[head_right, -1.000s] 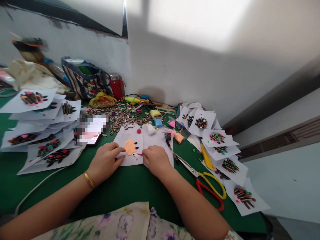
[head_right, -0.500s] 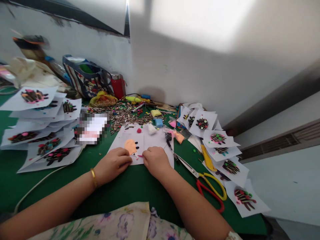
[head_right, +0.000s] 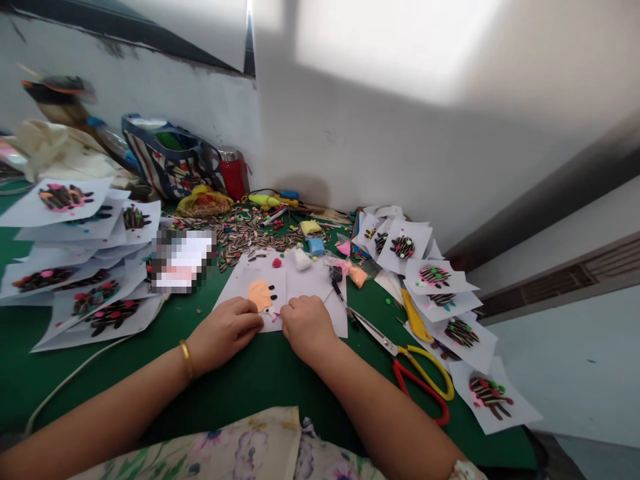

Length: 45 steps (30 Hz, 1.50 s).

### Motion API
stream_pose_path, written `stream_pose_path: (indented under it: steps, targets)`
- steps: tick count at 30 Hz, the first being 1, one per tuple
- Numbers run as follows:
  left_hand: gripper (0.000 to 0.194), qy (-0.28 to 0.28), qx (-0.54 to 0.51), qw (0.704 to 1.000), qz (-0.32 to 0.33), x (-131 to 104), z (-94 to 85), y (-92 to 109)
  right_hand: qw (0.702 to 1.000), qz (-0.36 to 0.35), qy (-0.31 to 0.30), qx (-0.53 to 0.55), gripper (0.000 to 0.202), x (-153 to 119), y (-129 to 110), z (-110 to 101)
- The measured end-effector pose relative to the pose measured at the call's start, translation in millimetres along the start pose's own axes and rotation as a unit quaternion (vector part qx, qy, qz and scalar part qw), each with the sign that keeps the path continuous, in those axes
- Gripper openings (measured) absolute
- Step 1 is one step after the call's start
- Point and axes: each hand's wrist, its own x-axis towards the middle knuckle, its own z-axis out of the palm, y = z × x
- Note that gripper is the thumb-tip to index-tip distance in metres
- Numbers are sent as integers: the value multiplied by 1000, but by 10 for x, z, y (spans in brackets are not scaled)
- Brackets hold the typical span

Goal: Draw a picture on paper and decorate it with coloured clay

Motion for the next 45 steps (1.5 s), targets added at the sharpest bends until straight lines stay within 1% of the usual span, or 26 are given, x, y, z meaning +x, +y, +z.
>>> stream_pose_path:
  steps: [4, 10, 16, 19, 21, 23, 25, 28, 31, 34, 37, 40, 45]
  targets:
    - [16, -5, 0, 1000, 0, -5, 2, -1, 1000, 3, 3, 3, 16, 2, 8, -8]
    - [17, -5, -4, 1000, -5, -10, -2, -2, 1000, 6, -8, 6, 15, 4, 43, -22]
    - [17, -4, -5, 1000, -5, 0, -4, 1, 1000, 5, 6, 15, 15, -7, 46, 5]
    - [17, -7, -7, 1000, -7, -4, -7, 2, 999, 6, 19, 40, 17, -22, 75, -14]
    - [15, -9, -5, 1000, -8, -9, -5, -7, 998, 25, 36, 55, 16, -35, 144, -34]
    - [13, -8, 2, 1000, -5, -14, 2, -19, 995, 59, 58, 51, 17, -47, 259, -44]
    - [14, -7, 16, 1000, 2, -18, 13, -29, 993, 89, 74, 36, 25, -58, 396, -38]
    - [16, -11, 52, 998, 25, -19, 24, -21, 990, 135, 44, -6, 33, -66, 564, -14]
    - [17, -10, 98, 994, 46, -16, 16, 14, 987, 156, 21, -27, 32, -67, 624, -6]
    - [18, -4, 136, 989, 56, -16, -3, 62, 989, 136, 46, -20, 28, -68, 594, -9]
    - [18, -5, 167, 984, 60, -19, -8, 106, 994, 82, 71, 11, 25, -73, 536, 3]
    - [17, -7, 189, 980, 57, -20, 3, 139, 996, 44, 63, 35, 22, -79, 490, 25]
    - [14, -12, 200, 979, 45, -13, -4, 188, 998, 31, 43, 37, 20, -74, 450, 28]
